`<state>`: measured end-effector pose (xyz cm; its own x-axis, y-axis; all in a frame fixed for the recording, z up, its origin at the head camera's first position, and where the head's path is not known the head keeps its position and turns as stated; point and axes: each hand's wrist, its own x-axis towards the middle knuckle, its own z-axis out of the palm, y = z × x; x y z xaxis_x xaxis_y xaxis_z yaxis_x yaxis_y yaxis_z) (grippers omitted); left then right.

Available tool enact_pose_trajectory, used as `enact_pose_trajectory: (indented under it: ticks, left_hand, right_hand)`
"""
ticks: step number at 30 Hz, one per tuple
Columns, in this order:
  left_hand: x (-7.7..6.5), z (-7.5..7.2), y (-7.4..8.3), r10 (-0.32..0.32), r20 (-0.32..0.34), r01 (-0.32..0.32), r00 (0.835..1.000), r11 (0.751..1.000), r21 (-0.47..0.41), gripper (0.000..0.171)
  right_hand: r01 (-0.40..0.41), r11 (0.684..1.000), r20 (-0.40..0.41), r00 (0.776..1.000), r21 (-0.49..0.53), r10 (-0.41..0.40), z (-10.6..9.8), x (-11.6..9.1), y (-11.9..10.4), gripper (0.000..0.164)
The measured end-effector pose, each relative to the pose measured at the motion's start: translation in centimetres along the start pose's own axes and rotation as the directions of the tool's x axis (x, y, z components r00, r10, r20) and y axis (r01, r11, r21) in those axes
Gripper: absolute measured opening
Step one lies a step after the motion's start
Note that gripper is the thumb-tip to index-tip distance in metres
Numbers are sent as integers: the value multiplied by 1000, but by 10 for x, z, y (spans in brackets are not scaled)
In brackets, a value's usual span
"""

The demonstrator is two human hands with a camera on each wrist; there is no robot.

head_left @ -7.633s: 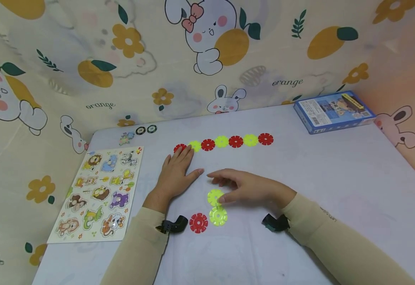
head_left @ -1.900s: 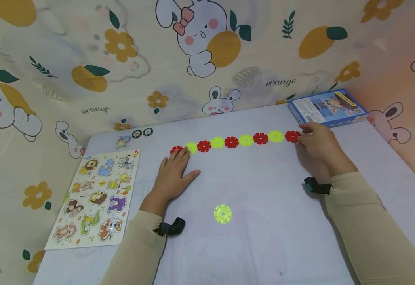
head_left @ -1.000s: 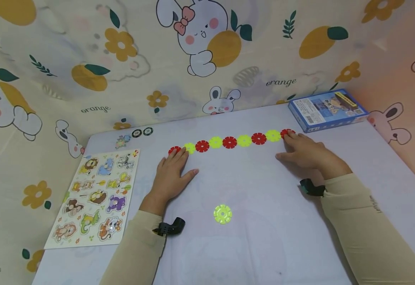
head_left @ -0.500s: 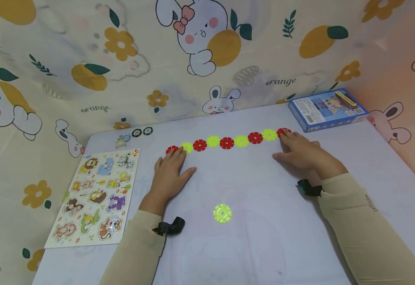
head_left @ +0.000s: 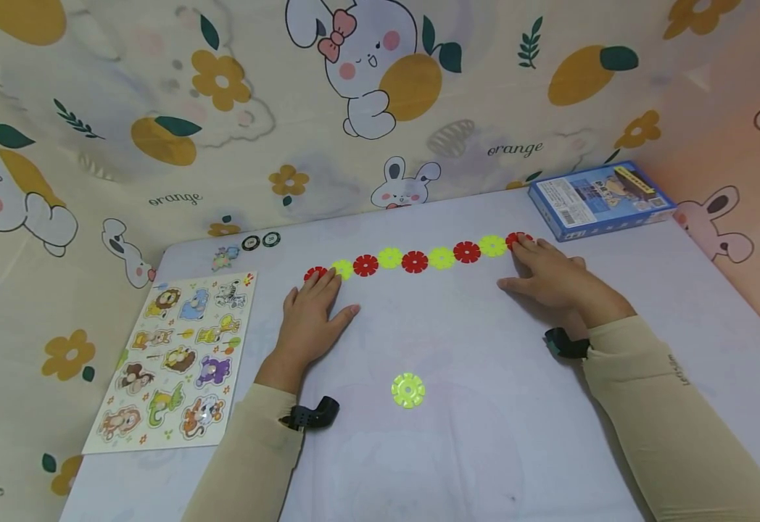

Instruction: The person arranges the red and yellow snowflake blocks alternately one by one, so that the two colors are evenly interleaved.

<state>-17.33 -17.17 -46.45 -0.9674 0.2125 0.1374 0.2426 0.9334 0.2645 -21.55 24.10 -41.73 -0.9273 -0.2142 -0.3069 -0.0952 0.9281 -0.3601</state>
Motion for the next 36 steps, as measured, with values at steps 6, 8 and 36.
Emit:
enact_pose_trajectory:
  ticks: [6, 8, 36]
  left_hand:
    - [1, 0, 0, -3, -6, 3, 1000, 1000, 3, 74]
    - [1, 1, -1, -2, -6, 2, 1000, 1000, -3, 74]
    - [0, 0, 0, -3, 29, 2, 1000, 1000, 14, 76]
  right_hand:
    - [5, 1000, -5, 1000, 24, -5, -1, 1, 0, 100]
    - [18, 998, -29, 999, 53, -17, -4, 0, -2, 96]
    - [616, 724, 271, 673, 312, -689, 79, -49, -141, 39]
